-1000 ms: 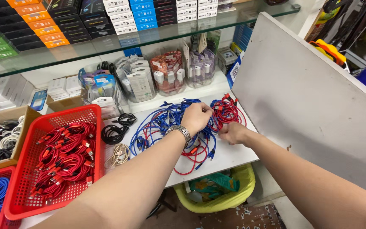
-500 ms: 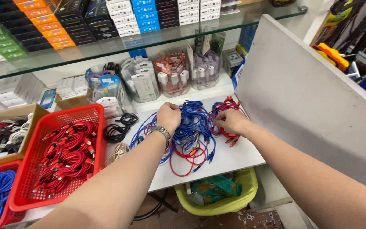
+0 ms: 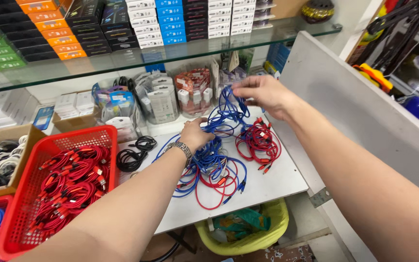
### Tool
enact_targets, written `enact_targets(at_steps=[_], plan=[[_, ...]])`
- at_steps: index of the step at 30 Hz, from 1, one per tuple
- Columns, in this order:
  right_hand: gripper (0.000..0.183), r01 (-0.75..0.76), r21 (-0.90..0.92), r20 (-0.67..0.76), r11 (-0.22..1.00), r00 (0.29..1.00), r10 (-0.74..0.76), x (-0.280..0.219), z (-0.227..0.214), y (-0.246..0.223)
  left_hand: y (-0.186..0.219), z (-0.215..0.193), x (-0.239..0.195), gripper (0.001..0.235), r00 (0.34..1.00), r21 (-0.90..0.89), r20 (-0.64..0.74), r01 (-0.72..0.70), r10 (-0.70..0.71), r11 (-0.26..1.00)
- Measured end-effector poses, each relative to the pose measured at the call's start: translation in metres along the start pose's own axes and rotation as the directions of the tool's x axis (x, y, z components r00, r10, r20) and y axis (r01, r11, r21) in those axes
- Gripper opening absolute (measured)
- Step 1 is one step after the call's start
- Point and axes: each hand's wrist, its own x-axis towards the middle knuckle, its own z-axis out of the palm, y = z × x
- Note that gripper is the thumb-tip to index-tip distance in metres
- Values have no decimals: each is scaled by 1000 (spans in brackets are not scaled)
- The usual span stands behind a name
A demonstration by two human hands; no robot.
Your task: The person untangles and coils various colored USB cables, then places them into red baskets. The person handles blue, red, and white cables, separating them from a pile on the counter and organizing them by color.
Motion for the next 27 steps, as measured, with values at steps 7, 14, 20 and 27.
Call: enact_targets(at_steps=[7,14,20,27], plan=[[34,9,9,-91,1000,996,-8,-30,2,-53,21,-1,26,75,998,-103,40,-35,39,994],[38,15,69,-53,998,999,-11,-30,10,-55,68,-29,32,53,901,-528,238,-193,362,827],[34,-24,-58,-377,998,926,0,-30,-9,-34,63,-70,28,19,923,-774,320,123,216,621],[31,34,311,-483,950,866,127,-30,-14,5,14,-95,42,22,995,-858,103,93,-7,506]])
